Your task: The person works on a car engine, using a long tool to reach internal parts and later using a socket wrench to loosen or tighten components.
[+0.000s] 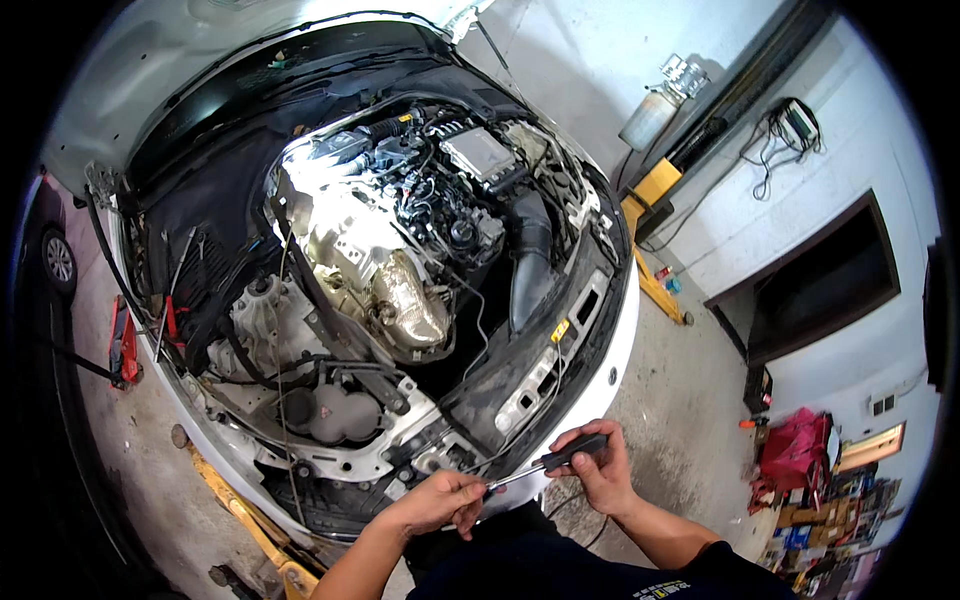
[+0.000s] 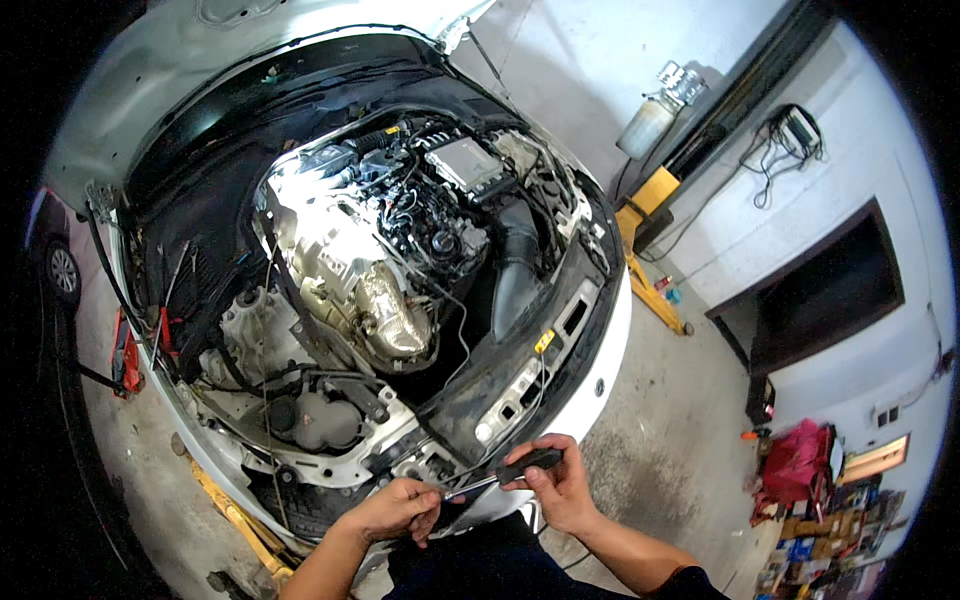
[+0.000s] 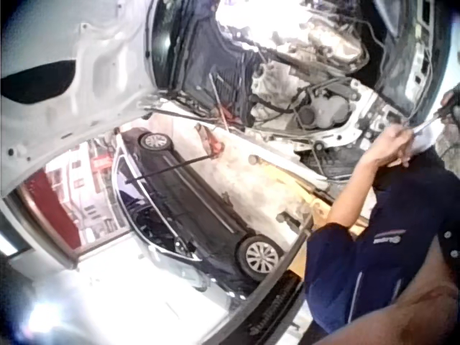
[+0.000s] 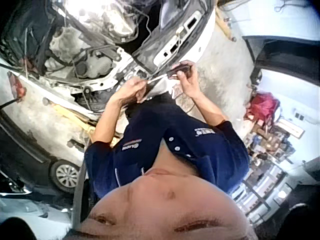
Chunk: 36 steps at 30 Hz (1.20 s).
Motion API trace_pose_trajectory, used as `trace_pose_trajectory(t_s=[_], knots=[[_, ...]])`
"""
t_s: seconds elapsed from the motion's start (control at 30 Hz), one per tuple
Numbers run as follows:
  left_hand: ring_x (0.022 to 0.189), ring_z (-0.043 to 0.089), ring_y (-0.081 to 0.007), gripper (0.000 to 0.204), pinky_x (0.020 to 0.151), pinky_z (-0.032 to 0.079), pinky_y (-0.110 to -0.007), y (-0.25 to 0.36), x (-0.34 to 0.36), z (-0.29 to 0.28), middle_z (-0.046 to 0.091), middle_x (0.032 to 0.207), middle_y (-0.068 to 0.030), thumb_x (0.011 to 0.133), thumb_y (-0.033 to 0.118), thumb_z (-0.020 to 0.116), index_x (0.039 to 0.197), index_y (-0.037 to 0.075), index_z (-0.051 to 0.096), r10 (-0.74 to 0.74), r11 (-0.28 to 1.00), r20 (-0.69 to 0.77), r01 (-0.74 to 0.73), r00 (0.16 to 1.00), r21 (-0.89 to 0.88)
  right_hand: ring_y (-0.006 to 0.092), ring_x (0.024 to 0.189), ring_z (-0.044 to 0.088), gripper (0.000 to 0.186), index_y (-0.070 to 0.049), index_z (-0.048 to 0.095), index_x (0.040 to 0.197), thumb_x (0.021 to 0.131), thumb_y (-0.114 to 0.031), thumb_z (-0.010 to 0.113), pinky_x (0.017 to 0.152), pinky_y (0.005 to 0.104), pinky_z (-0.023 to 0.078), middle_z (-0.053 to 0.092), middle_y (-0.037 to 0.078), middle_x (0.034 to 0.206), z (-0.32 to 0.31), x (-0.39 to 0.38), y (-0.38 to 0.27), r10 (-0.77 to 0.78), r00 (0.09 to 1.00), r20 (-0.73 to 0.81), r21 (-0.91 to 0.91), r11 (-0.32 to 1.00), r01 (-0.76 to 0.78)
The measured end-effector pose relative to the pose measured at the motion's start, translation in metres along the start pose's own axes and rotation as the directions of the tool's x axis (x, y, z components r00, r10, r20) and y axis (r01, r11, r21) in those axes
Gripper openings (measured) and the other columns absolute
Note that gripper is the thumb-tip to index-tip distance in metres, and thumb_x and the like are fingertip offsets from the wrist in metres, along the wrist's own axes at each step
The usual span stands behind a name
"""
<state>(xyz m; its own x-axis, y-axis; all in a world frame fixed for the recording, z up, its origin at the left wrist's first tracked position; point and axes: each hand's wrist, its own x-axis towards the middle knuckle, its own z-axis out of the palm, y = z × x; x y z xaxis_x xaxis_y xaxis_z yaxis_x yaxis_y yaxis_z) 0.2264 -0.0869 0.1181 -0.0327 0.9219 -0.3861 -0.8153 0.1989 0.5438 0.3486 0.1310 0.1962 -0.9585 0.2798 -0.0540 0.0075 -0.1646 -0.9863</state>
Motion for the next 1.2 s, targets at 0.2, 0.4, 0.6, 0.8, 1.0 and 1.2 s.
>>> trace_pose_trajectory(t_s=[0.2, 0.4, 0.6, 0.8, 1.0, 1.2], knots=[[0.041, 0.046, -0.0111, 0.042, 0.041, 0.044, -0.027, 0.059, 0.06, -0.015, 0.044, 0.054, -0.0002, 0.096, 0.028, 0.05, 0.124, -0.003, 0.046, 0.128, 0.985, 0.054, -0.12, 0.99, -0.124, 0.0284, 0.102, 0.059, 0.028, -0.006, 0.031, 0.116, 0.093, -0.005, 0.048, 0.082, 0.0391, 0.056, 0.053, 0.02, 0.11, -0.058, 0.112, -0.009, 0.036, 0.958, 0.285, 0.002, 0.999, -0.038], [0.05, 0.057, -0.0124, 0.03, 0.046, 0.045, -0.026, 0.125, 0.162, -0.026, 0.055, 0.06, -0.0057, 0.093, 0.008, 0.051, 0.12, -0.005, 0.046, 0.338, 0.852, -0.172, -0.223, 0.925, 0.473, 0.0242, 0.095, 0.062, 0.025, -0.006, 0.031, 0.113, 0.094, -0.008, 0.047, 0.08, 0.0356, 0.058, 0.055, 0.02, 0.108, -0.132, 0.231, 0.005, 0.189, 0.964, 0.187, -0.025, 0.982, -0.188], [0.049, 0.057, -0.0158, 0.027, 0.044, 0.049, -0.032, 0.143, 0.226, -0.057, 0.055, 0.058, -0.0062, 0.087, 0.023, 0.064, 0.088, 0.005, 0.045, 0.498, 0.821, -0.533, -0.569, 0.684, 0.037, 0.0338, 0.09, 0.065, 0.021, -0.006, 0.029, 0.105, 0.094, -0.005, 0.047, 0.075, 0.039, 0.059, 0.052, 0.023, 0.111, -0.158, 0.289, 0.017, 0.087, 0.952, 0.293, 0.028, 0.995, -0.099], [0.057, 0.044, -0.0078, 0.03, 0.061, 0.046, -0.025, 0.168, 0.282, -0.087, 0.045, 0.069, 0.0041, 0.088, 0.037, 0.059, 0.103, 0.012, 0.052, 0.378, 0.335, -0.707, -0.8, 0.598, -0.498, 0.0327, 0.096, 0.063, 0.017, -0.002, 0.03, 0.104, 0.092, 0.004, 0.042, 0.084, 0.0384, 0.055, 0.049, 0.024, 0.114, -0.136, 0.344, 0.03, -0.152, 0.896, 0.416, -0.068, 0.978, 0.198], [0.075, 0.051, -0.011, 0.026, 0.073, 0.047, -0.024, 0.239, 0.325, -0.125, 0.05, 0.079, 0.0011, 0.094, 0.034, 0.049, 0.105, 0.01, 0.052, 0.427, -0.157, -0.757, -0.784, 0.494, -0.6, 0.0239, 0.088, 0.066, 0.018, -0.001, 0.041, 0.099, 0.087, 0.006, 0.051, 0.074, 0.0307, 0.053, 0.058, 0.021, 0.107, -0.103, 0.422, 0.041, -0.288, 0.741, 0.607, -0.337, 0.751, 0.568], [0.083, 0.059, -0.0145, 0.027, 0.076, 0.053, -0.023, 0.275, 0.34, -0.195, 0.059, 0.089, -0.0068, 0.093, 0.026, 0.054, 0.095, -0.001, 0.053, 0.235, -0.461, -0.909, -0.784, 0.343, -0.415, 0.0215, 0.09, 0.066, 0.017, 0.0, 0.048, 0.098, 0.084, 0.008, 0.053, 0.077, 0.0289, 0.052, 0.063, 0.017, 0.107, -0.056, 0.471, 0.042, -0.097, 0.681, 0.726, -0.492, 0.618, 0.613]])
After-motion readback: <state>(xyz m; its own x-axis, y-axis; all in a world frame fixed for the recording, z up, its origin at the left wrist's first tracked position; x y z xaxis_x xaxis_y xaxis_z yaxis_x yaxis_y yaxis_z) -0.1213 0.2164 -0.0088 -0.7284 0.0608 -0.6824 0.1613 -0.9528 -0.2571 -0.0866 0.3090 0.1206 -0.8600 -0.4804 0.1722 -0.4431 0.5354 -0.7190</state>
